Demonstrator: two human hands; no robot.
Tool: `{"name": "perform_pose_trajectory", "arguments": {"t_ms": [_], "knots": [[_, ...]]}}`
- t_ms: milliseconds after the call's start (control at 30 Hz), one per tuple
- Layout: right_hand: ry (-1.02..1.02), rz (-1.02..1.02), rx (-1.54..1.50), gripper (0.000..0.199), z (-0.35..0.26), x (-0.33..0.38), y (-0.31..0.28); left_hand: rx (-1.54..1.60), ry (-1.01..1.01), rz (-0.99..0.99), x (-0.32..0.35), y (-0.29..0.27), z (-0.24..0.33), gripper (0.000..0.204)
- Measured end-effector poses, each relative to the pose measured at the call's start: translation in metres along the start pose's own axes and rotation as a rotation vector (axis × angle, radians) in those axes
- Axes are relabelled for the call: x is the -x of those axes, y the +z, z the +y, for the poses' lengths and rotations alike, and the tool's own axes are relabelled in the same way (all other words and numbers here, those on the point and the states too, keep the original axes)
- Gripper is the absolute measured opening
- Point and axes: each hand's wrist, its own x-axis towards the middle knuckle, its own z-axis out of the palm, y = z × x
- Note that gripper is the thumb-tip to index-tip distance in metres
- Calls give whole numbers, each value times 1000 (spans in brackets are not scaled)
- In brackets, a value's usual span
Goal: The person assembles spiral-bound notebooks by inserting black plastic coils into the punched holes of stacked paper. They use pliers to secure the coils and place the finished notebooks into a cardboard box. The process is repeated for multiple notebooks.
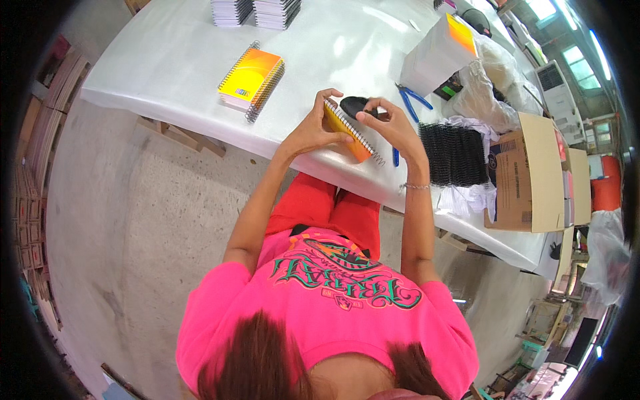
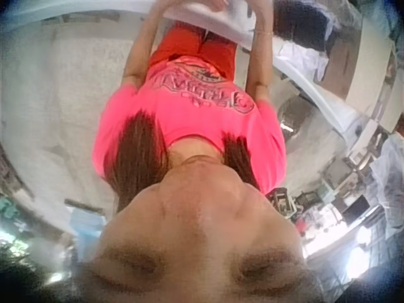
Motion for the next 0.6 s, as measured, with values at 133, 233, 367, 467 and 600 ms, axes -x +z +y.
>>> {"name": "perform_pose_trajectory", "arguments": {"t_ms": [133,233,367,467,600], "knots": [[-250,404,97,45,55,-3,-2,-17,-31,168,0,12,-5,75],[-72,542,372,55,80,29,-11,8,-25,333,4,27,-11,54],[-82,663,749,61,107,62,16,91,-33,413,9,38,-7,41],[-120,747,552,63,106,75,24,22,-61,377,12,36,5,33],[-156,945,251,60,79,93,53,15,-6,336,14,27,14,23]]}}
